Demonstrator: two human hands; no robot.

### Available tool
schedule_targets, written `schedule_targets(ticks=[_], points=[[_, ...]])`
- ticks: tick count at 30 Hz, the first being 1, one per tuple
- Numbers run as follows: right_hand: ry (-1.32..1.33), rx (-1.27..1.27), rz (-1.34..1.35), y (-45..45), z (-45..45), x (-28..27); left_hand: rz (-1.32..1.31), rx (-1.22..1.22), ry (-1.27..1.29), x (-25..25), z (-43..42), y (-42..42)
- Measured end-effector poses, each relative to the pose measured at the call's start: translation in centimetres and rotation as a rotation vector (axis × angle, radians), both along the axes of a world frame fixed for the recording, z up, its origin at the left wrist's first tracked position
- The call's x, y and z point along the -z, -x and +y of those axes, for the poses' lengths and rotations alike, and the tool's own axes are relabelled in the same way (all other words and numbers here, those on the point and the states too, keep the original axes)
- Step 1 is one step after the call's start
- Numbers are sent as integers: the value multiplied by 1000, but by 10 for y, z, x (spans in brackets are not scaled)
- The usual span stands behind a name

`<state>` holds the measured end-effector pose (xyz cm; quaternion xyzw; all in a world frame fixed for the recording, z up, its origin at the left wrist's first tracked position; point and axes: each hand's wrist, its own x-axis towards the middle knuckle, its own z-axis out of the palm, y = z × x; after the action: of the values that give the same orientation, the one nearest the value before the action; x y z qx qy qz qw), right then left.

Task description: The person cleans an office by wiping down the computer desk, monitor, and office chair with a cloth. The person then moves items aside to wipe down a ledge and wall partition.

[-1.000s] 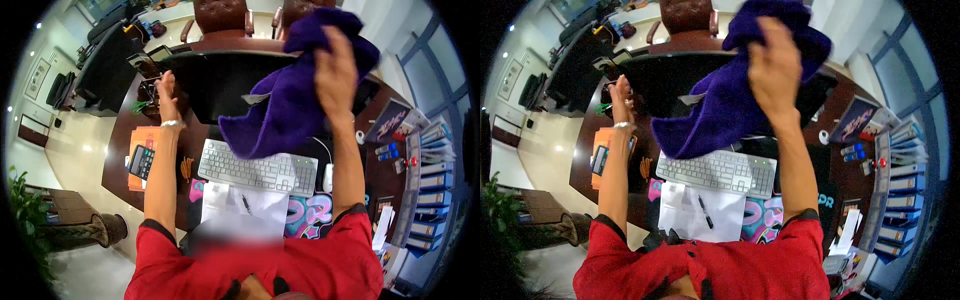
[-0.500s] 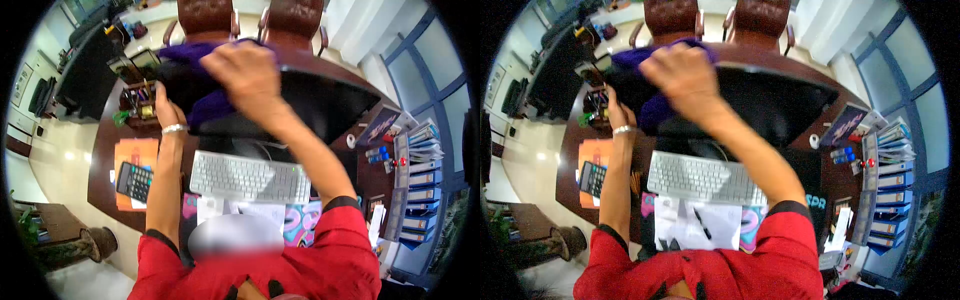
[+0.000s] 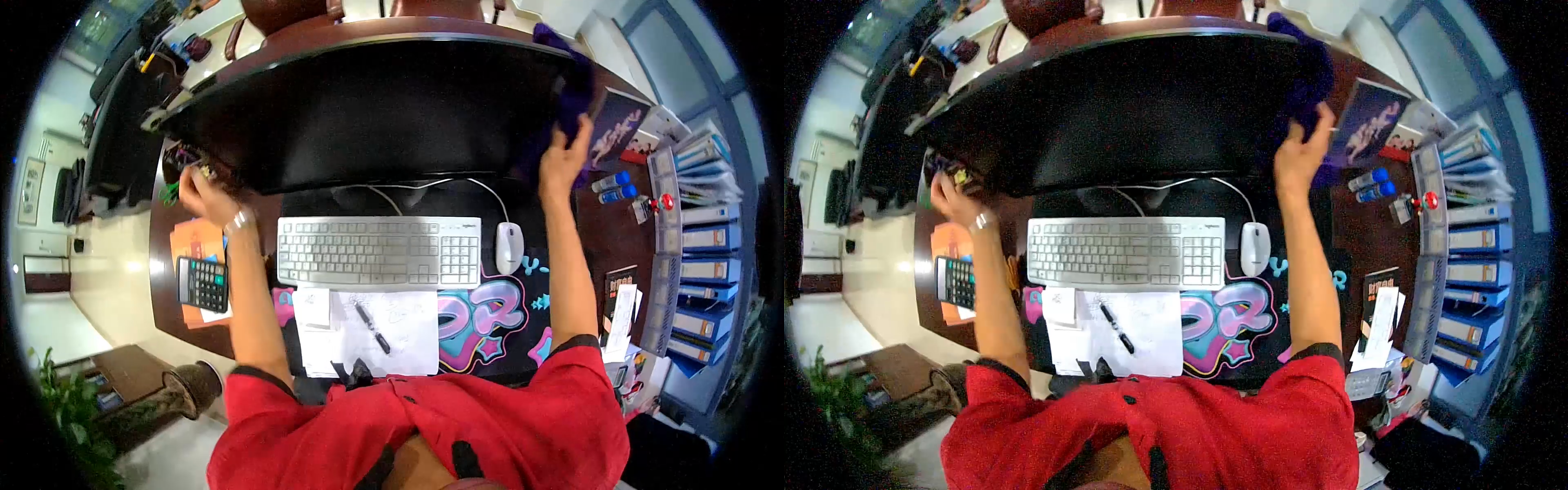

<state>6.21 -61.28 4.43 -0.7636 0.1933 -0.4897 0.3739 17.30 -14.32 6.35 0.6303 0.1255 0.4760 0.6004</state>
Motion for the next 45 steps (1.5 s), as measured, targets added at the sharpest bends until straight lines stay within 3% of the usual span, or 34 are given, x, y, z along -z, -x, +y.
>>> schedule_targets(ticks=[2, 3, 4, 5, 6, 8, 10, 14, 16, 20, 24, 28, 32, 35, 37, 42, 44, 45], points=[[151, -47, 186, 8, -9, 60, 23, 121, -437, 23, -46, 54], [79, -258, 398, 16, -6, 67, 141, 349, -498, 42, -78, 83], [268, -426, 376, 18, -22, 128, 226, 572, -839, 49, -116, 118], [256, -474, 733, 34, -9, 123, 413, 756, -946, 92, -142, 156], [359, -440, 681, 45, 9, 106, 291, 1294, -769, 78, -186, 170], [273, -513, 733, 45, 8, 113, 238, 1549, -963, 90, -243, 207], [206, -671, 669, 54, -12, 105, 170, 1621, -1281, 92, -287, 228], [275, -822, 743, 76, -15, 88, 305, 1654, -1432, 105, -311, 226], [467, -743, 707, 73, -7, 89, 348, 1686, -1545, 105, -312, 225], [484, -526, 616, 39, -14, 105, 360, 1679, -1669, 102, -316, 228], [432, -293, 726, 18, -36, 113, 311, 1667, -1593, 112, -308, 231], [414, -263, 821, 24, -48, 107, 382, 1672, -1509, 111, -309, 231], [222, -154, 925, 57, -57, 98, 437, 1632, -1510, 105, -305, 227], [152, -208, 1065, 74, -65, 93, 439, 1610, -1505, 105, -303, 231], [350, -182, 800, 73, -70, 98, 459, 1603, -1529, 101, -305, 232], [441, -182, 811, 77, -59, 104, 447, 1530, -1581, 91, -305, 235], [343, -445, 844, 95, -51, 100, 486, 1525, -1592, 93, -305, 236], [348, -451, 842, 102, -53, 105, 490, 1519, -1588, 94, -304, 237]])
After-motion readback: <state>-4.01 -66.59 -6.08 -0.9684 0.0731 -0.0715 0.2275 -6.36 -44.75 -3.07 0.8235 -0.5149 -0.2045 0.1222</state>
